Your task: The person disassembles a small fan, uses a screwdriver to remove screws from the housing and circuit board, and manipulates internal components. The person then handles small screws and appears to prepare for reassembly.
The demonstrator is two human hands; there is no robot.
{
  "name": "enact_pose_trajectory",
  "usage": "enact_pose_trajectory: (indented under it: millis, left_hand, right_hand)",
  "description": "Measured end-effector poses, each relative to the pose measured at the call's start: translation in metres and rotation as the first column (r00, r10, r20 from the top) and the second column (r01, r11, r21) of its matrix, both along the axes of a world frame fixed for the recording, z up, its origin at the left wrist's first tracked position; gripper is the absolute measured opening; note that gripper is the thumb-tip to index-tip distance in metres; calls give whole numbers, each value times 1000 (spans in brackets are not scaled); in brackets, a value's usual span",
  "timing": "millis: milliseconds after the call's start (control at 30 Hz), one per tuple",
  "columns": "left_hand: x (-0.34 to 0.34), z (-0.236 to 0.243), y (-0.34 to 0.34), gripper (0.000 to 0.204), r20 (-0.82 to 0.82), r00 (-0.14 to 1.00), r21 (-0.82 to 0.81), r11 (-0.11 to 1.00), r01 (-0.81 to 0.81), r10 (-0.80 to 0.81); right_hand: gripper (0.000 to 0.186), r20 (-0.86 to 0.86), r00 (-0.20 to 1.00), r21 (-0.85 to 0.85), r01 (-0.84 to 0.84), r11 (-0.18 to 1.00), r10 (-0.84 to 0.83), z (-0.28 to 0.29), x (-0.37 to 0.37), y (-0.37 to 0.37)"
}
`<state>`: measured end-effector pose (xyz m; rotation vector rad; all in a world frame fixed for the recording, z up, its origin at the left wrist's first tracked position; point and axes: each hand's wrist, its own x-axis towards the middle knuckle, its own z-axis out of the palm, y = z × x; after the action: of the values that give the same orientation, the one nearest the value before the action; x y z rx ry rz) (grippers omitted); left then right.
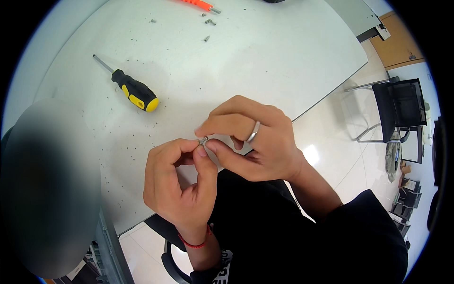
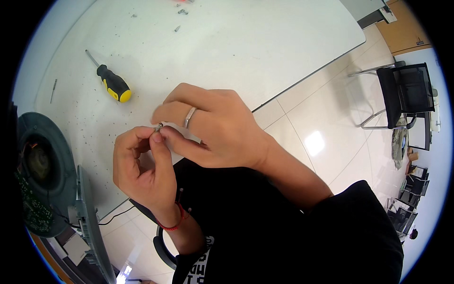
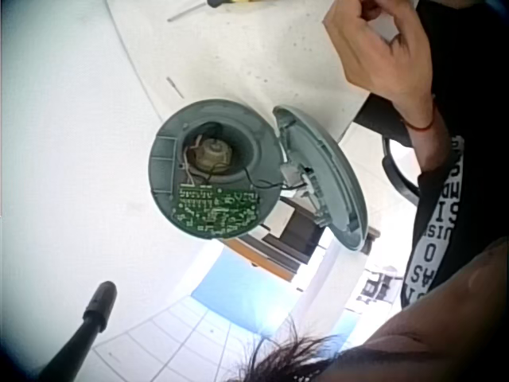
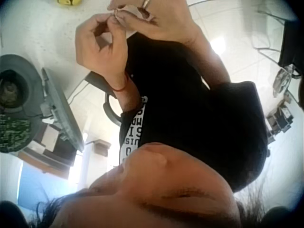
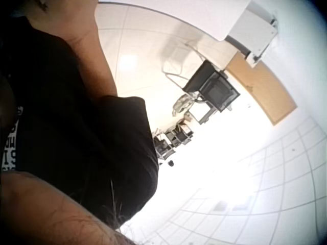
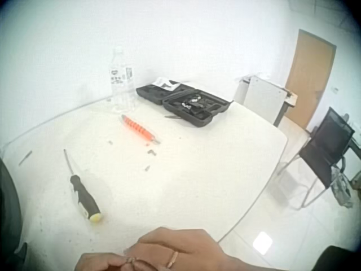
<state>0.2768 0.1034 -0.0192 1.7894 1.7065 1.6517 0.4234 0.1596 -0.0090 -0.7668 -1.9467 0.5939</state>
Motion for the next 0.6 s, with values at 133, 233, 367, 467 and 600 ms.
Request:
enact_pose_trajectory:
  millis: [133,233,367,467,600]
  left_hand:
    - [0,0,0,17,-13,1000,-7,1000,7,-7]
    - [1,2,1,17,-46,999,-22,999,28,-29]
    - [1,1,1,18,-73,996,-19,999,42,-43]
    - [1,1,1,18,-80,996,-26,999,35,-37]
    - [0,1,0,18,-61,998,-25,999,32,-34]
  right_hand:
    - [22,-29,999,100,-20,995,23,-9,0,6]
    - [19,-59,998,52,-15,999,18,-6,1,3]
    - [15,-35,999,-57,12,998,-14,0,4,0]
    - [11,-74,997,-98,27,995,-35,0,4,0]
    - [10,-185,983,-124,-14,992,-9,-9,2,3]
